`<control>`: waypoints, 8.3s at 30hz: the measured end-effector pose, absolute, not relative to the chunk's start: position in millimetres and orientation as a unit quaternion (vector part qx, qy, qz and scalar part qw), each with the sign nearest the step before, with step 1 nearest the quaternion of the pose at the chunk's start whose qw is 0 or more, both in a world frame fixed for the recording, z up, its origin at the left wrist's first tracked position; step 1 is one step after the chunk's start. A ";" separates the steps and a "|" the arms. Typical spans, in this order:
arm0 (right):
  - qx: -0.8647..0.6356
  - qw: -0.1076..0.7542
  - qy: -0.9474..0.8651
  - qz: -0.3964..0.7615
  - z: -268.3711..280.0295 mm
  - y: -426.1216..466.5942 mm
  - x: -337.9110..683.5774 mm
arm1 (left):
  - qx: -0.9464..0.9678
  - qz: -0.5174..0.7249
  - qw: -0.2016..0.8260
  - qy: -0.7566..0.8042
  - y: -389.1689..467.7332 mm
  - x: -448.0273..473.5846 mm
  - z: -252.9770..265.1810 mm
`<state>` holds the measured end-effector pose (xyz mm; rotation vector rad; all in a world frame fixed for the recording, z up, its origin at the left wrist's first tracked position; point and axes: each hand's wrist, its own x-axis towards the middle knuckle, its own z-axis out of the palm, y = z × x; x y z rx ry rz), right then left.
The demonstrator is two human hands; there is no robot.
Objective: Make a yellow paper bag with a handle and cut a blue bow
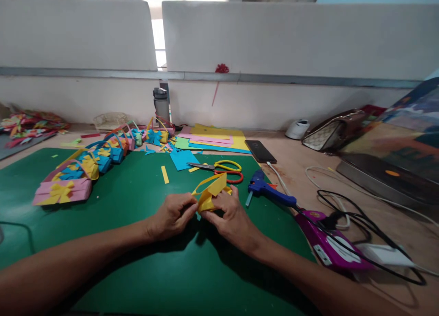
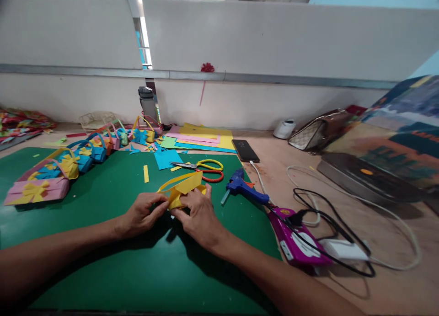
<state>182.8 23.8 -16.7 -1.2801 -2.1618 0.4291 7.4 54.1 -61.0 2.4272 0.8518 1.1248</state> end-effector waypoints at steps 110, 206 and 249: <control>-0.437 0.121 -0.890 -0.047 -20.8 11.8 189.4 | 0.919 0.293 -0.061 0.258 38.7 5.6 -42.7; -0.390 0.446 -0.806 -0.022 0.2 18.4 202.4 | 0.817 0.322 0.284 0.384 47.0 15.3 -25.8; -0.453 0.385 -0.741 0.311 -10.4 19.5 198.0 | 0.793 0.292 0.350 0.403 22.4 21.0 -8.8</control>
